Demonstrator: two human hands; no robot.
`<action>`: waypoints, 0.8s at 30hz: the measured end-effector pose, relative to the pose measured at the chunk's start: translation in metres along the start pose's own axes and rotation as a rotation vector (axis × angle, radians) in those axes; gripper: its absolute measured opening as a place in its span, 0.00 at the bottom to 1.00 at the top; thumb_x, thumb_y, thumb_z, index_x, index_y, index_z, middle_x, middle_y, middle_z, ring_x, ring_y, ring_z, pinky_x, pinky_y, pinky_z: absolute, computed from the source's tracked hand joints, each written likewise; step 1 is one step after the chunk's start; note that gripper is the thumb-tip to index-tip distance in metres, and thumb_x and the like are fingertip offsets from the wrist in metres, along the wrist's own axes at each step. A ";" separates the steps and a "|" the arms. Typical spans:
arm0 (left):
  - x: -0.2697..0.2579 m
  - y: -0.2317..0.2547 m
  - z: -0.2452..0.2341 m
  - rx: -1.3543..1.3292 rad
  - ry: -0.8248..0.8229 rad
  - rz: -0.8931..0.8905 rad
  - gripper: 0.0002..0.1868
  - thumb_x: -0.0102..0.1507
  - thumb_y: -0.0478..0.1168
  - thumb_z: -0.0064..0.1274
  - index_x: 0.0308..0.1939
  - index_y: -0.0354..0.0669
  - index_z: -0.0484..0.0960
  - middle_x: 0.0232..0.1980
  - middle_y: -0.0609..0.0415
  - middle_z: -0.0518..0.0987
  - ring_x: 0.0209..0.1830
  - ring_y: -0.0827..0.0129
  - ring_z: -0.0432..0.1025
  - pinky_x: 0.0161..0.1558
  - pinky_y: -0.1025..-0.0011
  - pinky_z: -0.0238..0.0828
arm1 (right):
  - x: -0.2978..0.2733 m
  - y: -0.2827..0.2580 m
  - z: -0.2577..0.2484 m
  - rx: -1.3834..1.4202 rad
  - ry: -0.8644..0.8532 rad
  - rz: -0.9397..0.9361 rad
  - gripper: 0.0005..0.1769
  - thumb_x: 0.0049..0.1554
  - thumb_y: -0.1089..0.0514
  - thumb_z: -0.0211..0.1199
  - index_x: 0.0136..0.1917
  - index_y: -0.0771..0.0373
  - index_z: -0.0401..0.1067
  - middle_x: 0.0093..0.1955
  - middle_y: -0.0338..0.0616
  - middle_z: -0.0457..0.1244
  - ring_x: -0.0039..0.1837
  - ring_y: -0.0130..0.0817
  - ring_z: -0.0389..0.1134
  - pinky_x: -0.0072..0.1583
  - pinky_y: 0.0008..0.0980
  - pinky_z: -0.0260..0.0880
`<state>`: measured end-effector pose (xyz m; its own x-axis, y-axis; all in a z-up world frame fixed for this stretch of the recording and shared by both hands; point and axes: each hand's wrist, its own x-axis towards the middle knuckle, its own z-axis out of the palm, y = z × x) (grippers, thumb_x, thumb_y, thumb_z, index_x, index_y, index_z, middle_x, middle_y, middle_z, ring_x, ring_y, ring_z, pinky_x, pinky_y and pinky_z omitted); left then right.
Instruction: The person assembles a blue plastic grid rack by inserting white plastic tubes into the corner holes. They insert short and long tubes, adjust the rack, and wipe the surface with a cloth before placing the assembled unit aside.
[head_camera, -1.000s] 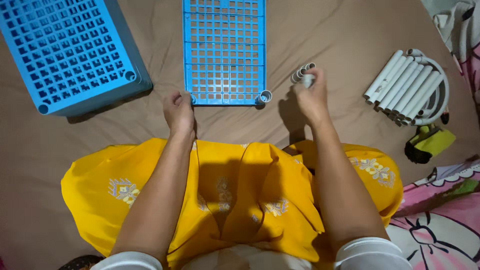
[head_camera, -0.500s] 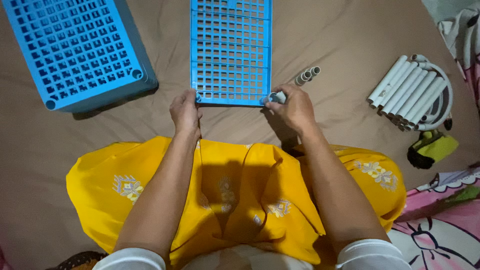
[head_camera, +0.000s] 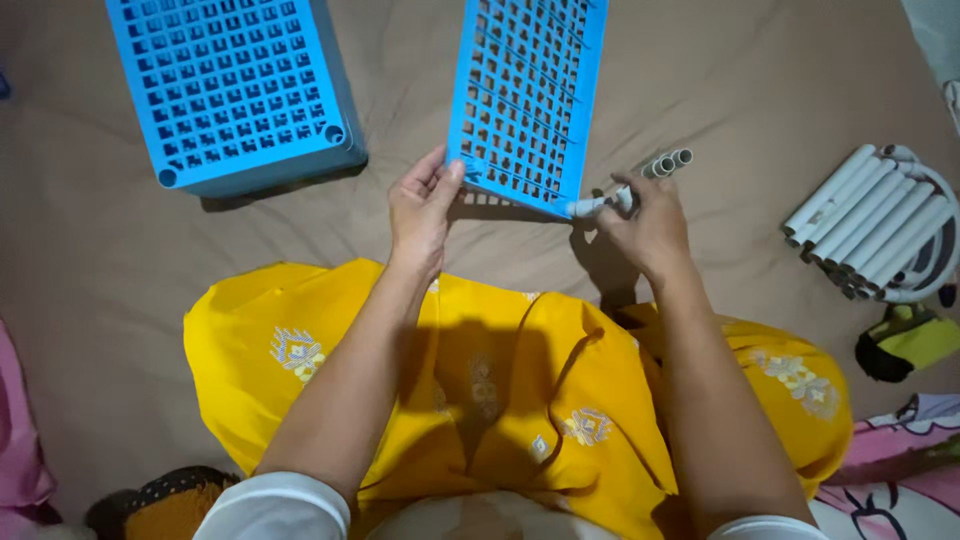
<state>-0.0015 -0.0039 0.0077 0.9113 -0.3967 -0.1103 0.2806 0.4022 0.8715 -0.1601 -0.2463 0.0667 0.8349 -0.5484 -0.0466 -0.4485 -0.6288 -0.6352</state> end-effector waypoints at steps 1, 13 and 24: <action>-0.002 0.001 0.002 0.010 -0.028 0.001 0.23 0.69 0.33 0.58 0.68 0.29 0.75 0.49 0.55 0.81 0.45 0.77 0.73 0.51 0.77 0.73 | 0.000 0.000 0.001 -0.005 0.043 -0.041 0.26 0.52 0.64 0.70 0.65 0.62 0.75 0.54 0.59 0.62 0.50 0.47 0.69 0.54 0.37 0.71; -0.026 0.035 0.034 0.225 -0.167 0.157 0.29 0.68 0.28 0.58 0.73 0.35 0.71 0.51 0.59 0.79 0.50 0.79 0.73 0.57 0.78 0.73 | -0.023 -0.072 0.008 0.732 -0.087 -0.123 0.18 0.62 0.69 0.63 0.65 0.68 0.68 0.57 0.39 0.67 0.55 0.23 0.69 0.56 0.22 0.72; -0.049 0.077 0.056 0.791 -0.135 0.560 0.28 0.62 0.34 0.66 0.66 0.39 0.77 0.48 0.51 0.83 0.50 0.60 0.76 0.56 0.66 0.73 | -0.037 -0.095 -0.010 0.632 -0.088 -0.138 0.17 0.61 0.69 0.65 0.64 0.68 0.70 0.52 0.36 0.65 0.50 0.19 0.66 0.49 0.20 0.70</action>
<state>-0.0416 0.0002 0.1072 0.7953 -0.4279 0.4295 -0.5098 -0.0888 0.8557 -0.1517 -0.1718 0.1361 0.9065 -0.4216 0.0213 -0.0843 -0.2302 -0.9695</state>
